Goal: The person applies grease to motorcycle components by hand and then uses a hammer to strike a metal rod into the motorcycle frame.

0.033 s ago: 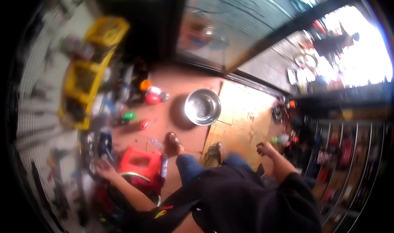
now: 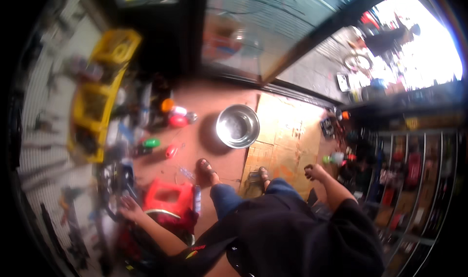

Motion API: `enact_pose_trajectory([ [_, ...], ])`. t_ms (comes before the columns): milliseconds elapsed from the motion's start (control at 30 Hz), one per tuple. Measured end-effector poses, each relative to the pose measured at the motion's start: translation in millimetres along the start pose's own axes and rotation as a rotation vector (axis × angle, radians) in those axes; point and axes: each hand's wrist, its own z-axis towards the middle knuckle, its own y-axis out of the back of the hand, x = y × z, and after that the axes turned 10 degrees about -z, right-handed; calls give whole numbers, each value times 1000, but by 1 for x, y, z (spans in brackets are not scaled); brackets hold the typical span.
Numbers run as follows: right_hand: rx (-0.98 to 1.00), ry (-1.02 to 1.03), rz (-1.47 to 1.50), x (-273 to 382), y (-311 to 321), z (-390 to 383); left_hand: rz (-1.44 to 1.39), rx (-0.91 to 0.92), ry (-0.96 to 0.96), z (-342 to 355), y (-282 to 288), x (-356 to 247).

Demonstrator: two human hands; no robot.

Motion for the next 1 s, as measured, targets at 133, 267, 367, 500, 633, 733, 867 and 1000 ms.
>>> enact_pose_trajectory([
  [133,53,0,80,-39,-9,15,-5,804,578,16,122,44],
  [267,76,-6,207,-123,-33,22,797,49,374,-163,44,203],
  [367,59,2,371,-189,-48,40,850,407,631,-317,-6,281],
  [500,25,-28,584,-276,-52,73,1017,1040,678,-435,-6,384],
  [633,-62,-130,846,-337,-46,108,1466,1504,104,-495,13,437],
  [733,-227,-228,1133,-367,-21,103,1626,1739,-53,-491,55,501],
  [867,-187,-235,1066,-398,7,158,1714,1482,87,-482,68,518],
  [1000,-76,-231,1039,-371,64,223,2093,745,530,-439,71,521],
])
